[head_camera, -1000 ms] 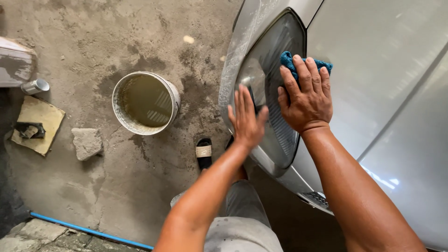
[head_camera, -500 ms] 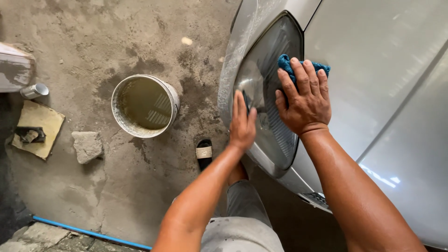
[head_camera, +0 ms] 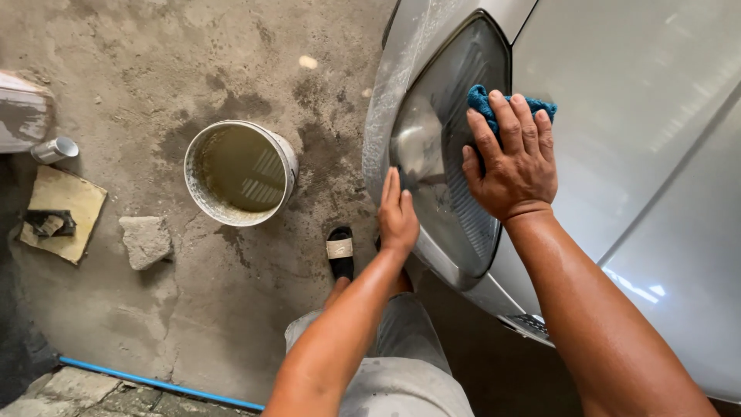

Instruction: Sand and clean a car headlight using sandpaper, water, and a cloth.

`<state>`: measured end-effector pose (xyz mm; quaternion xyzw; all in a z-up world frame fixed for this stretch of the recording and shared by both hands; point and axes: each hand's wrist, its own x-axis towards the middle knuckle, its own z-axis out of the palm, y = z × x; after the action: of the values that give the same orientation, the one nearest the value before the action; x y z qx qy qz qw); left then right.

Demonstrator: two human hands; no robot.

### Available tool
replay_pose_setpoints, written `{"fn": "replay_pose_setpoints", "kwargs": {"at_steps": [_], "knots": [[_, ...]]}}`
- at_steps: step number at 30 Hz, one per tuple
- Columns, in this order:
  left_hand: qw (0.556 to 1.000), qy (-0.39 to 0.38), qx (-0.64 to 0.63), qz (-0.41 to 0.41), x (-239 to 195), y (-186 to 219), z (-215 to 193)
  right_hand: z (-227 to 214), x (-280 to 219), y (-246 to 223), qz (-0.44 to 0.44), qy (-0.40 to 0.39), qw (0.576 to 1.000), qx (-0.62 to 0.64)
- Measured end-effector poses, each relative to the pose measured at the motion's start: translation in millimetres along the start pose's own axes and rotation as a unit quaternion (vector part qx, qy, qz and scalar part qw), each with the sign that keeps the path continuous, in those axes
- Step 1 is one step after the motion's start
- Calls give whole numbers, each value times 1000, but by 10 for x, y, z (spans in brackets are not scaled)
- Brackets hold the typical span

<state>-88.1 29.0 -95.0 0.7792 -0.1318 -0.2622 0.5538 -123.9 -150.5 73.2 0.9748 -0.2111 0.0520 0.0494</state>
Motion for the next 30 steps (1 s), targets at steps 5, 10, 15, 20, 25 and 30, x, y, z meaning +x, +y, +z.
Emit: {"fn": "replay_pose_setpoints", "kwargs": {"at_steps": [5, 10, 15, 20, 25, 30], "knots": [[1000, 3, -1, -12, 382, 133, -1, -4, -13, 4, 1, -2, 1000, 6], [997, -7, 4, 71, 881, 253, -48, -4, 0, -10, -1, 5, 1000, 4], [998, -28, -20, 49, 452, 42, -190, -31, 3, -17, 0, 0, 1000, 1], [997, -44, -4, 62, 948, 116, -141, -6, -8, -20, 1, 3, 1000, 3], [993, -57, -14, 99, 1040, 81, -183, -5, 38, -40, 9, 0, 1000, 6], [997, -62, -25, 43, 589, -148, -271, -10, -12, -20, 3, -1, 1000, 3]]}}
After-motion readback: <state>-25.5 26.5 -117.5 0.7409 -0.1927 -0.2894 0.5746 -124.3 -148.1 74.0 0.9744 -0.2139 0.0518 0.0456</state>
